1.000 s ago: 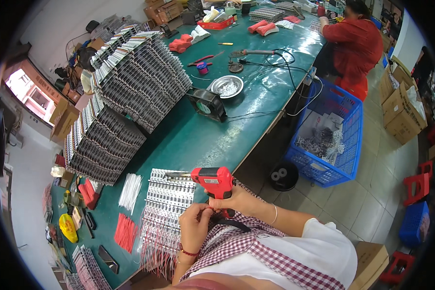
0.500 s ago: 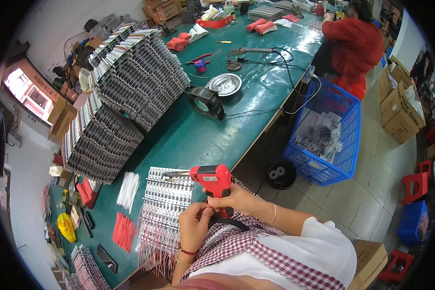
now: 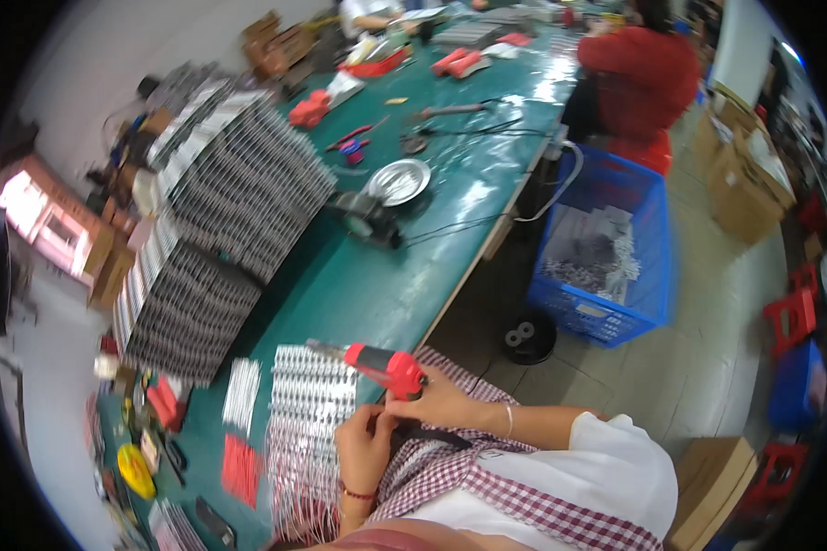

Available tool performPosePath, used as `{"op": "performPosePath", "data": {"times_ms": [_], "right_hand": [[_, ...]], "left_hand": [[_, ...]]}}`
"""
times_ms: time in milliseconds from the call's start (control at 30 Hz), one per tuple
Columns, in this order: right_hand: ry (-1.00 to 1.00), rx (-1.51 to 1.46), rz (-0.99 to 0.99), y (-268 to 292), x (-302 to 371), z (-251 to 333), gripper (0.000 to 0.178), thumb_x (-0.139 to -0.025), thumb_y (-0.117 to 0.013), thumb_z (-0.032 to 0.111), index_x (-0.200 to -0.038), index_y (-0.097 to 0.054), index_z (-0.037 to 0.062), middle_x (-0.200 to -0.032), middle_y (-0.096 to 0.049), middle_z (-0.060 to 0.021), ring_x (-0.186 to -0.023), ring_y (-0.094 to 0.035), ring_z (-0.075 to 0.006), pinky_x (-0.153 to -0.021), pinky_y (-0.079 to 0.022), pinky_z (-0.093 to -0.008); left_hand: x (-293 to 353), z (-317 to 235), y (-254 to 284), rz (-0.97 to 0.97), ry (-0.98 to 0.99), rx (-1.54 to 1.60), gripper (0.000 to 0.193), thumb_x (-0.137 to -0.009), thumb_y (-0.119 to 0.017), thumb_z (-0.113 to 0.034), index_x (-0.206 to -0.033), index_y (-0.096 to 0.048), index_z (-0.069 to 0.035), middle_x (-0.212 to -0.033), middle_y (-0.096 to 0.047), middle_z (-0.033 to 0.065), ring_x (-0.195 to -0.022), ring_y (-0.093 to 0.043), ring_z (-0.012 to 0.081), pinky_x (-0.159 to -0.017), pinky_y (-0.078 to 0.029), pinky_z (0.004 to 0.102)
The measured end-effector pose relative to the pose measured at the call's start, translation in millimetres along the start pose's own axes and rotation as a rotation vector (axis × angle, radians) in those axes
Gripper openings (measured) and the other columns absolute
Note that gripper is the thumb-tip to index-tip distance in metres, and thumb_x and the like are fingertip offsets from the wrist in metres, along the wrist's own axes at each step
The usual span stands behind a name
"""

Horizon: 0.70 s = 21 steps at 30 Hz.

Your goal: The person uses a red heat gun to apply heat to a grid of white and red wires attached to a circuit board. They repeatedly pick up individual wires, position them against the board, and apply heat with the tool. The process is repetitive, focusing on securing the wires to the board's surface.

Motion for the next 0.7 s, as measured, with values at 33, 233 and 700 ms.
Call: {"op": "performPosePath", "data": {"times_ms": [33,233,700], "right_hand": [[0.013,-0.03,-0.009,-0.9,-1.1,-0.7,0.029,-0.08,-0.072,0.013,-0.103,-0.057,0.0041,-0.082,-0.063,-0.0005,-0.077,-0.059,-0.0085,-0.072,-0.049,-0.0256],[0.034,0.017,0.052,1.2,1.8,12.2,0.017,-0.082,-0.069,0.018,-0.092,-0.061,0.0053,-0.082,-0.063,0.0004,-0.079,-0.057,-0.0081,-0.073,-0.047,-0.0259],[0.016,0.068,0.054,-7.9,8.0,20.1,0.028,-0.082,-0.068,0.011,-0.107,-0.057,0.0026,-0.078,-0.062,-0.0003,-0.074,-0.056,-0.0074,-0.068,-0.047,-0.0262]], "left_hand": [[0.6,4.9,-1.1,-0.005,0.002,0.011,0.012,-0.086,-0.063,-0.007,-0.082,-0.063,0.004,-0.065,-0.067,0.0113,-0.059,-0.065,0.0163,-0.055,-0.048,0.0272],[6.1,12.1,-4.0,0.016,0.064,0.079,0.014,-0.087,-0.061,-0.007,-0.083,-0.062,0.006,-0.067,-0.068,0.0122,-0.061,-0.066,0.0152,-0.056,-0.049,0.0265],[13.4,3.3,4.4,-0.001,0.115,0.1,0.012,-0.087,-0.062,-0.006,-0.082,-0.063,0.005,-0.065,-0.067,0.0104,-0.059,-0.064,0.0122,-0.056,-0.049,0.025]]}}
Point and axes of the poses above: each hand's wrist, its own x-axis away from the middle knuckle, its own y-axis out of the back of the hand, z = x × y, the point moved 1 cm from there along -x, towards the middle knuckle
